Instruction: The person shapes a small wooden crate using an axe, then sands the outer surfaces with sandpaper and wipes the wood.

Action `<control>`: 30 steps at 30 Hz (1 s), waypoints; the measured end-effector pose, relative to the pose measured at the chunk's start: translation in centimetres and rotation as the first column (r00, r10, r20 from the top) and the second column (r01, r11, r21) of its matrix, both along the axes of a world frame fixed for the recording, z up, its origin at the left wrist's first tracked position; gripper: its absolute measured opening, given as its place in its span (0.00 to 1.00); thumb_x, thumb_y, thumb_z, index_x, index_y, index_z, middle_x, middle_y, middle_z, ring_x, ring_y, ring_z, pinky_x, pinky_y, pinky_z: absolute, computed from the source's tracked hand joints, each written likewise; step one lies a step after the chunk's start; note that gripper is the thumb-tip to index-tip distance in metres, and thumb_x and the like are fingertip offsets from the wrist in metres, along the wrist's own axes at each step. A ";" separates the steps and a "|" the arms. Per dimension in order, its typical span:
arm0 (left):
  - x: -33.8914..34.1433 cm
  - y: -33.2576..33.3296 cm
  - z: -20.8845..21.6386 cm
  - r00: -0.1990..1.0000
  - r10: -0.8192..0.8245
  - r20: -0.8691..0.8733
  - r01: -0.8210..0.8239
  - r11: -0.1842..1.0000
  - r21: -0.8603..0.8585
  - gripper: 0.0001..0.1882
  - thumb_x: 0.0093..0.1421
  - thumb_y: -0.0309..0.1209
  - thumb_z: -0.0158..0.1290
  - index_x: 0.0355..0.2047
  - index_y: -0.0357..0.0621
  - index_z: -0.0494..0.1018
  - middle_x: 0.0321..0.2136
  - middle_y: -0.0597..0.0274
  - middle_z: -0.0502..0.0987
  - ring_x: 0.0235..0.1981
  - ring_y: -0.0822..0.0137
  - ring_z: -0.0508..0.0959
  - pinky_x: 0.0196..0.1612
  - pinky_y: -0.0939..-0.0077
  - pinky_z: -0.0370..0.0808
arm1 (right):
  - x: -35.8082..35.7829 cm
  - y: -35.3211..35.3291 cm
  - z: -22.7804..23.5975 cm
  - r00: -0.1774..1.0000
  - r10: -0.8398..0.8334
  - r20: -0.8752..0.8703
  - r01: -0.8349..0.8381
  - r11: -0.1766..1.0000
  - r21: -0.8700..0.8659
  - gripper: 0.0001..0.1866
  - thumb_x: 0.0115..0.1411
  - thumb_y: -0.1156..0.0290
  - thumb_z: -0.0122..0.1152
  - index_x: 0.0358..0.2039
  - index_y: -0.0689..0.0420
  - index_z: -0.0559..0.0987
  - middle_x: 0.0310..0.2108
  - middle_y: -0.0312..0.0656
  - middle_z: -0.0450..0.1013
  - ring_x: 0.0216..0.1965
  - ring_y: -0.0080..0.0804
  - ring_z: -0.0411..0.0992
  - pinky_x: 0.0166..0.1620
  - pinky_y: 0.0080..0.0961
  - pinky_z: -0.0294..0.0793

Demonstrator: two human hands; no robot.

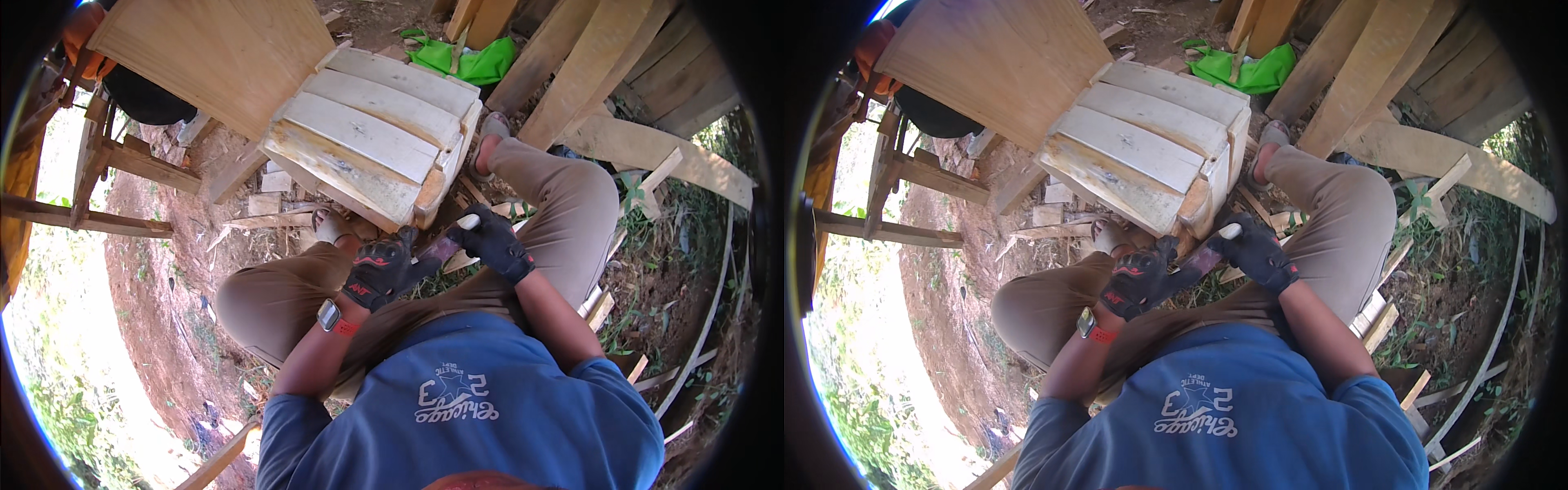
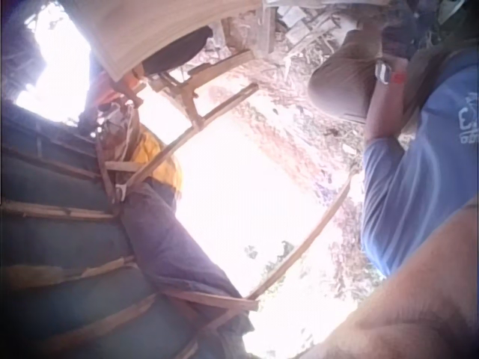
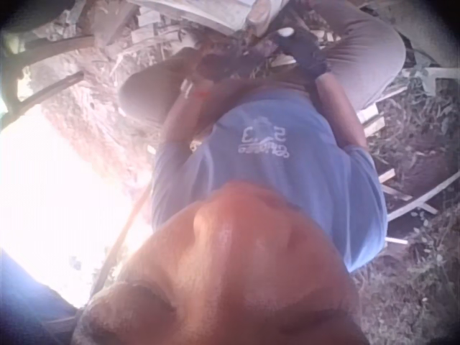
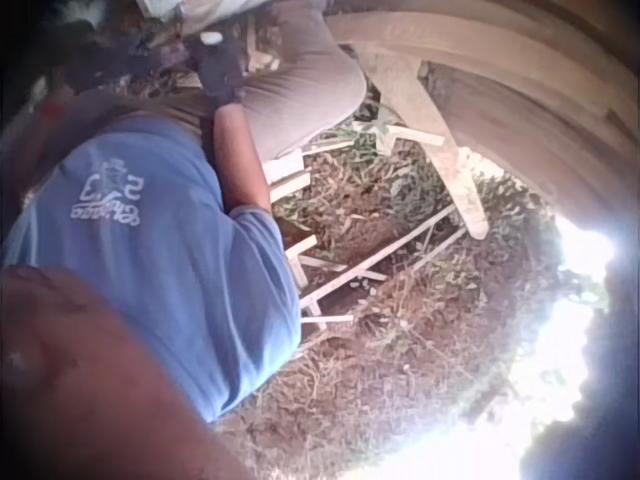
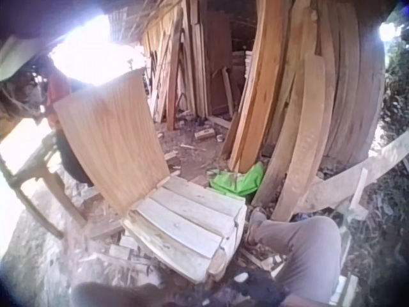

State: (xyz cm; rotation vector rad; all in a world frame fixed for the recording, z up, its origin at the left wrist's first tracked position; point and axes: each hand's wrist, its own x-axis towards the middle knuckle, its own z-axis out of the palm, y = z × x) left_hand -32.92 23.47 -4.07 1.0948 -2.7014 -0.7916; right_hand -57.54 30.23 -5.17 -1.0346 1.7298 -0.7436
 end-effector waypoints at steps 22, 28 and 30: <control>-3.2 0.5 -2.8 0.885 0.150 -0.441 -0.003 0.949 0.316 0.24 0.65 0.47 0.60 0.51 0.41 0.77 0.35 0.43 0.84 0.38 0.42 0.85 0.40 0.53 0.80 | 1.6 0.1 -0.7 0.912 0.103 0.396 -0.025 0.980 -0.197 0.26 0.61 0.69 0.76 0.57 0.62 0.78 0.48 0.37 0.82 0.49 0.29 0.79 0.54 0.31 0.79; -3.8 1.0 -6.2 0.988 0.040 -0.151 0.039 0.875 0.483 0.18 0.68 0.42 0.56 0.51 0.44 0.77 0.34 0.51 0.84 0.32 0.50 0.84 0.36 0.58 0.80 | 3.1 1.1 -0.9 0.999 0.034 -0.010 -0.035 0.981 -0.190 0.24 0.64 0.57 0.72 0.51 0.61 0.79 0.43 0.48 0.81 0.46 0.40 0.80 0.50 0.37 0.78; -4.1 1.9 -6.4 0.984 0.027 -0.179 0.076 0.836 0.544 0.18 0.68 0.41 0.55 0.52 0.44 0.76 0.33 0.54 0.83 0.30 0.53 0.84 0.34 0.58 0.79 | 4.7 1.1 -0.2 0.995 -0.044 -0.088 0.019 0.964 -0.267 0.24 0.65 0.51 0.68 0.49 0.58 0.78 0.33 0.47 0.79 0.42 0.49 0.81 0.49 0.42 0.77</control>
